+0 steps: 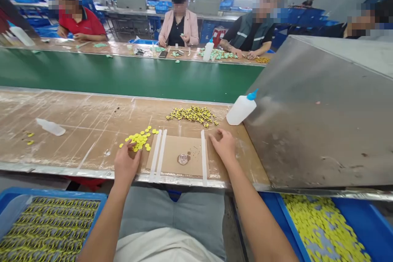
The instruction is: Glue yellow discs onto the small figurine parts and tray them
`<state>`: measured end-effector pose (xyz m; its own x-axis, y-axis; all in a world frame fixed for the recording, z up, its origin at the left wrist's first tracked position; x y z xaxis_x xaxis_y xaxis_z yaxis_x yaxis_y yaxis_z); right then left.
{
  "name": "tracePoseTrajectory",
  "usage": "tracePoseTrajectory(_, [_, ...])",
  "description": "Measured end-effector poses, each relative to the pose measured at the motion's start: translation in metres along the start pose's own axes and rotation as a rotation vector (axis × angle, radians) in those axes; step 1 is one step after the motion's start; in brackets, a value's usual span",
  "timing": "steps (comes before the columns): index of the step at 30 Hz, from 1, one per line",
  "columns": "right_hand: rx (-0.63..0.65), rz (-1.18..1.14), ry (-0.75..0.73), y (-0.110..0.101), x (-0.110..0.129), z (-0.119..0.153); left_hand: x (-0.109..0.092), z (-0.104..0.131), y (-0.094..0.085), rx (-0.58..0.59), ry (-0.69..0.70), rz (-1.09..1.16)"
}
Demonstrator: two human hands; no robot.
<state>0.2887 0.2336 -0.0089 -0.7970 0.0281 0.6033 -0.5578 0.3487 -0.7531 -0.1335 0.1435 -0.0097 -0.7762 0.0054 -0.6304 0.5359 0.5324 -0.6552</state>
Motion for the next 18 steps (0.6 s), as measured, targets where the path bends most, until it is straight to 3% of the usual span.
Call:
tracePoseTrajectory(8, [0.043, 0.109, 0.01, 0.025, 0.004, -0.034, 0.013, 0.002, -0.01, -0.008, -0.064, 0.019])
tracePoseTrajectory(13, [0.03, 0.111, -0.013, 0.03, 0.008, -0.031, 0.019, 0.008, -0.026, -0.077, -0.092, -0.06])
tracePoseTrajectory(18, [0.014, 0.039, -0.09, 0.034, 0.007, -0.027, 0.023, 0.011, -0.028, -0.012, -0.143, 0.055])
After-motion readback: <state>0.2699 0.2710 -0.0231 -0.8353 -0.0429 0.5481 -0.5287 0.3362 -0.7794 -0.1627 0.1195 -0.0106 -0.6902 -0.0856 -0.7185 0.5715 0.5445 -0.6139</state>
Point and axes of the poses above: each hand's wrist, its own z-axis away from the middle knuckle, its own y-axis out of the palm, x = y × z, the point moved 8 cm from there along -z, towards the middle knuckle, and after that the axes turned 3 degrees about -y, right-handed, at the moved point
